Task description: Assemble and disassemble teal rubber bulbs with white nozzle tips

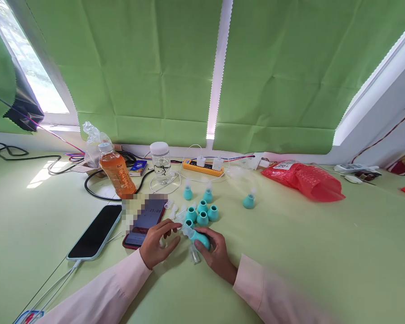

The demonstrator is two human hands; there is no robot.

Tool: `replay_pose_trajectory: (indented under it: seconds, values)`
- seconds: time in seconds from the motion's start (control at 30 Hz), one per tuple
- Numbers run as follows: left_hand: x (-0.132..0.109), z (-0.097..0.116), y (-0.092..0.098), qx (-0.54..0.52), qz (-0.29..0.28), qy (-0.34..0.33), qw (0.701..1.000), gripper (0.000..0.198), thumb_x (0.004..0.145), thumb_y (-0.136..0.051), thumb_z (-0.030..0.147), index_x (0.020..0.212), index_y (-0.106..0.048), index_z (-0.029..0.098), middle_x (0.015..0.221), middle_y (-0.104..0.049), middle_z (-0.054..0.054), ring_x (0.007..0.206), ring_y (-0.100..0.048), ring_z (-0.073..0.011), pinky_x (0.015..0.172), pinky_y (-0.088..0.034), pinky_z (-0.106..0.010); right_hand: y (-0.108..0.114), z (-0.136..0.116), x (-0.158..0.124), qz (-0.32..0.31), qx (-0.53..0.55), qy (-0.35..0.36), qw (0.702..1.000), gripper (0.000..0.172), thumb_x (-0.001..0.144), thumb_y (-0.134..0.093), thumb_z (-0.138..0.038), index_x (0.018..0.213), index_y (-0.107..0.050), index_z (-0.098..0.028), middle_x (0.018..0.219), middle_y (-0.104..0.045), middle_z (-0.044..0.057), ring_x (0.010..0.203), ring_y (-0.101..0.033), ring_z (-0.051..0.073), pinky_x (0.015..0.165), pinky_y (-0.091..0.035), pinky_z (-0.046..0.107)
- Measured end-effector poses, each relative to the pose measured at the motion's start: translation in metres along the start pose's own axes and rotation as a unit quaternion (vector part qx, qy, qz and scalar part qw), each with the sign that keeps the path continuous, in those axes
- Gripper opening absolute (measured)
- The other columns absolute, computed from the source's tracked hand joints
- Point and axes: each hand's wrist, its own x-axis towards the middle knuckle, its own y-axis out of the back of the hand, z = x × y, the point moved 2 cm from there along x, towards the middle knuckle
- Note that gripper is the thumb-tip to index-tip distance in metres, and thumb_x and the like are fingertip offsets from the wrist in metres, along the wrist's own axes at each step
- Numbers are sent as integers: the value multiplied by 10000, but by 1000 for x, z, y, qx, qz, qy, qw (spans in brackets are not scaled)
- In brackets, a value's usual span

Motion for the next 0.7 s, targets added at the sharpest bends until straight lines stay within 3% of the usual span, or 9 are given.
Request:
replay_pose_trajectory:
  seconds: [0.17, 0.37, 0.53, 0.63, 0.7]
  values:
    - [3, 5, 1, -237, 9, 97, 967, 196, 696, -577, 296, 757, -638, 119, 685, -598, -67, 601, -535, -130, 518, -424, -226, -8, -3, 1, -94, 151, -88, 980, 282, 782, -470, -345, 998, -536, -177, 863, -621, 69, 822, -572, 207, 727, -459, 358]
    - [2, 2, -5, -339, 13, 132, 932, 192, 657, -622, 298, 702, -661, 115, 665, -604, -67, 579, -561, -143, 526, -441, -243, -14, -5, -1, -113, 190, -120, 968, 304, 789, -447, -384, 1007, -519, -184, 873, -606, 64, 752, -578, 186, 634, -477, 310]
    - [2, 1, -6, -232, 37, 106, 966, 199, 733, -542, 289, 723, -657, 128, 612, -597, -50, 540, -519, -120, 480, -408, -219, -14, -1, -3, -107, 190, -115, 969, 276, 803, -438, -357, 1020, -498, -197, 891, -602, 62, 747, -578, 172, 666, -469, 311]
    - [2, 9, 9, -107, 100, 19, 989, 163, 751, -513, 235, 747, -644, 139, 646, -603, -57, 600, -524, -135, 548, -434, -247, -12, 1, -4, -70, 165, -101, 979, 287, 792, -453, -366, 1015, -493, -191, 930, -592, 70, 848, -557, 190, 735, -453, 321]
    - [-2, 23, 24, -8, 165, -67, 984, 157, 731, -518, 215, 826, -621, 143, 690, -605, -69, 642, -527, -157, 589, -448, -285, -11, 2, -4, -38, 145, -93, 984, 291, 786, -456, -377, 1004, -492, -187, 939, -591, 74, 887, -545, 198, 759, -445, 320]
